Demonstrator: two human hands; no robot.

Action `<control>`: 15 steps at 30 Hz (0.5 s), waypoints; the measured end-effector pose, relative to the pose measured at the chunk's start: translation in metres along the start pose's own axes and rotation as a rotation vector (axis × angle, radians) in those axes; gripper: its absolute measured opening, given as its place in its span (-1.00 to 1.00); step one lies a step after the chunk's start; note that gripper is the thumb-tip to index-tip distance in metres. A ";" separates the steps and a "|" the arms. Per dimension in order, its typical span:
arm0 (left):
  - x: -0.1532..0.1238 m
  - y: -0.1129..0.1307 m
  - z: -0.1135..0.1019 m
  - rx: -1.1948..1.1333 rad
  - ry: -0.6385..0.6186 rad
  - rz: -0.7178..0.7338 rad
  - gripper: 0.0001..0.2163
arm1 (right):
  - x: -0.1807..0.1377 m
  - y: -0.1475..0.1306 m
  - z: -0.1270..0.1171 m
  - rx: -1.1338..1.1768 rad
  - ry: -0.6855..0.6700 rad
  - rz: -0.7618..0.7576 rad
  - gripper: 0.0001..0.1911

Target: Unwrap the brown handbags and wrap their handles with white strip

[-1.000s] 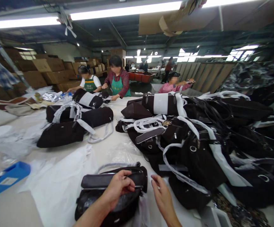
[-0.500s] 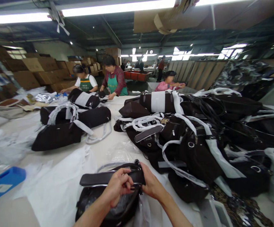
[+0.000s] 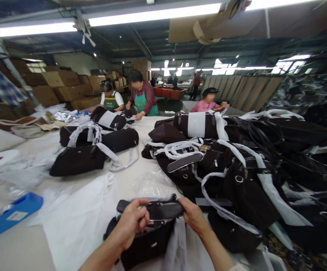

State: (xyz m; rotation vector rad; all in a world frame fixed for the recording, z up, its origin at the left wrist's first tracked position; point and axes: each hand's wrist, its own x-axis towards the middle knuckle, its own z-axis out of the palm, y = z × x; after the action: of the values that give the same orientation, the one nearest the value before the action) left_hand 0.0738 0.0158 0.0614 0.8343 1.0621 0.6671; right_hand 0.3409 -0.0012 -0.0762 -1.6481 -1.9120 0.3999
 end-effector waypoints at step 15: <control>-0.059 -0.021 -0.126 0.175 0.381 0.055 -0.60 | -0.004 0.049 -0.018 -0.160 -0.102 0.109 -0.32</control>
State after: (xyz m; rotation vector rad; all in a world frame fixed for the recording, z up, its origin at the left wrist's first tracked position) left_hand -0.0629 -0.0106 0.0403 0.9106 1.4616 0.8082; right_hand 0.3909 0.0014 -0.0915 -1.8746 -1.9786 0.3897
